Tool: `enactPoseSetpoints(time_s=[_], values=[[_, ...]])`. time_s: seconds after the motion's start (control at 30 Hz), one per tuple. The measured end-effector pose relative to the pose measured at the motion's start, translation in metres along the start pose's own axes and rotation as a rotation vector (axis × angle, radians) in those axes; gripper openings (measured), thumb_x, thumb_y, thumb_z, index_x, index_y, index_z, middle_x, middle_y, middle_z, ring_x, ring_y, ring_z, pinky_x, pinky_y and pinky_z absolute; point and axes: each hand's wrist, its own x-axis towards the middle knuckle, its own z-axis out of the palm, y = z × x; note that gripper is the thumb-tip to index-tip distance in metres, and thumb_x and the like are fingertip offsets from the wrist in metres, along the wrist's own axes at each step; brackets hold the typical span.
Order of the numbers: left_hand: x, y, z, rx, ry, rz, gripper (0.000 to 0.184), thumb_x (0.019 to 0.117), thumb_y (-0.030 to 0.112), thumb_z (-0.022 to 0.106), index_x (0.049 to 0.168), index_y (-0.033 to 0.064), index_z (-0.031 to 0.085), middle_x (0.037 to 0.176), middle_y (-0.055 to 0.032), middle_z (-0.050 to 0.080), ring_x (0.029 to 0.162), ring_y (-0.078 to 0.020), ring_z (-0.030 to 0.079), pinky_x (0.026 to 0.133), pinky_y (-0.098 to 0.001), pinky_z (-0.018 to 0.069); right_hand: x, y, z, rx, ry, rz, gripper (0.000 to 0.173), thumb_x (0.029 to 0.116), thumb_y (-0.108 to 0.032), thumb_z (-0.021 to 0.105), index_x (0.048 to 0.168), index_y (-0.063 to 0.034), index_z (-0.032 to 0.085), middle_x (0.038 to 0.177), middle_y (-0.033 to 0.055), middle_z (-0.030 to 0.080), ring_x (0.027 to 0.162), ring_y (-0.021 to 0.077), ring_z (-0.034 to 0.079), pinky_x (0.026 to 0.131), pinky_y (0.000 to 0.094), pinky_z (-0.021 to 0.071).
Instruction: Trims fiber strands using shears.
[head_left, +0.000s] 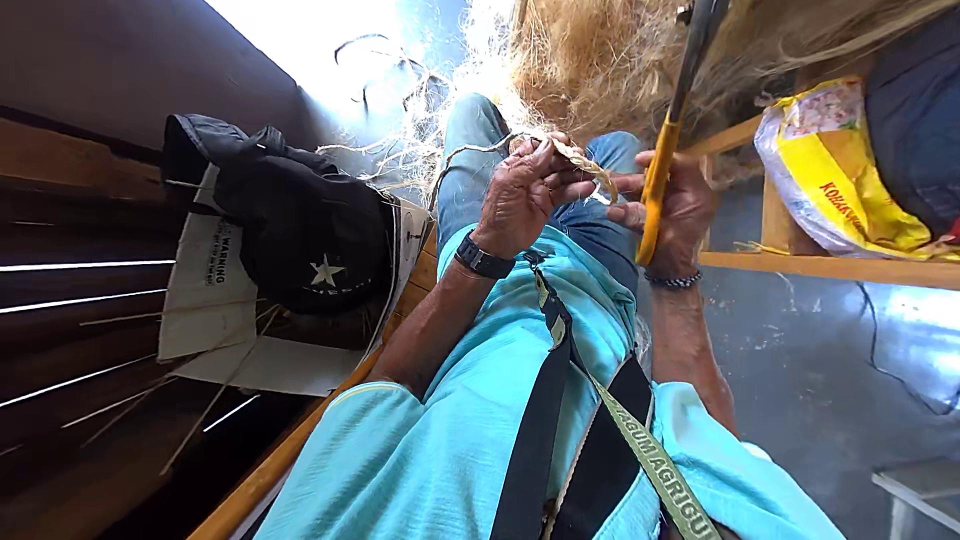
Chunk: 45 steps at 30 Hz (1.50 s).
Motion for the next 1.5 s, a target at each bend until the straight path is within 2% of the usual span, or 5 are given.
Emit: enactPoseSetpoints(time_s=[0.3, 0.57, 1.03, 1.23, 1.5], values=[[0.006, 0.000, -0.015, 0.055, 0.097, 0.122, 0.015, 0.1057, 0.005, 0.042, 0.102, 0.0069, 0.056, 0.097, -0.0131, 0.071, 0.087, -0.0225, 0.073, 0.076, -0.0368, 0.0623, -0.005, -0.001, -0.002, 0.161, -0.036, 0.123, 0.057, 0.0756, -0.002, 0.084, 0.127, -0.0049, 0.059, 0.085, -0.0010, 0.076, 0.066, 0.0140, 0.073, 0.055, 0.0318, 0.0643], [0.012, -0.007, -0.031, 0.058, -0.070, 0.037, 0.020, 0.1046, 0.009, 0.047, 0.121, 0.0052, 0.058, 0.107, -0.0119, 0.070, 0.094, -0.0209, 0.071, 0.082, -0.0365, 0.0611, -0.011, -0.013, 0.013, 0.021, 0.073, 0.174, 0.056, 0.0724, 0.006, 0.081, 0.123, -0.0014, 0.059, 0.079, -0.0002, 0.074, 0.061, 0.0125, 0.071, 0.051, 0.0295, 0.0620], [0.012, -0.009, -0.027, 0.001, -0.002, 0.216, 0.015, 0.1050, 0.013, 0.050, 0.100, 0.0110, 0.064, 0.093, -0.0050, 0.070, 0.085, -0.0143, 0.069, 0.078, -0.0288, 0.0594, -0.005, -0.024, 0.056, 0.035, 0.063, 0.239, 0.053, 0.0798, -0.002, 0.079, 0.127, -0.0062, 0.056, 0.075, -0.0039, 0.069, 0.054, 0.0047, 0.064, 0.045, 0.0214, 0.0556], [0.009, -0.005, -0.034, -0.008, -0.022, 0.221, 0.015, 0.1053, 0.011, 0.050, 0.101, 0.0076, 0.064, 0.090, -0.0070, 0.070, 0.080, -0.0137, 0.069, 0.072, -0.0262, 0.0592, -0.007, -0.026, 0.064, 0.051, 0.060, 0.226, 0.055, 0.0784, 0.003, 0.081, 0.127, -0.0091, 0.058, 0.077, -0.0027, 0.072, 0.055, 0.0052, 0.066, 0.044, 0.0211, 0.0558], [0.011, -0.003, -0.041, -0.014, -0.114, 0.188, 0.017, 0.1044, 0.021, 0.055, 0.111, 0.0119, 0.068, 0.101, -0.0042, 0.072, 0.091, -0.0137, 0.069, 0.083, -0.0290, 0.0581, -0.005, -0.025, 0.064, 0.082, 0.059, 0.242, 0.054, 0.0804, 0.002, 0.080, 0.128, -0.0089, 0.057, 0.077, -0.0026, 0.072, 0.054, 0.0047, 0.065, 0.045, 0.0206, 0.0561]])
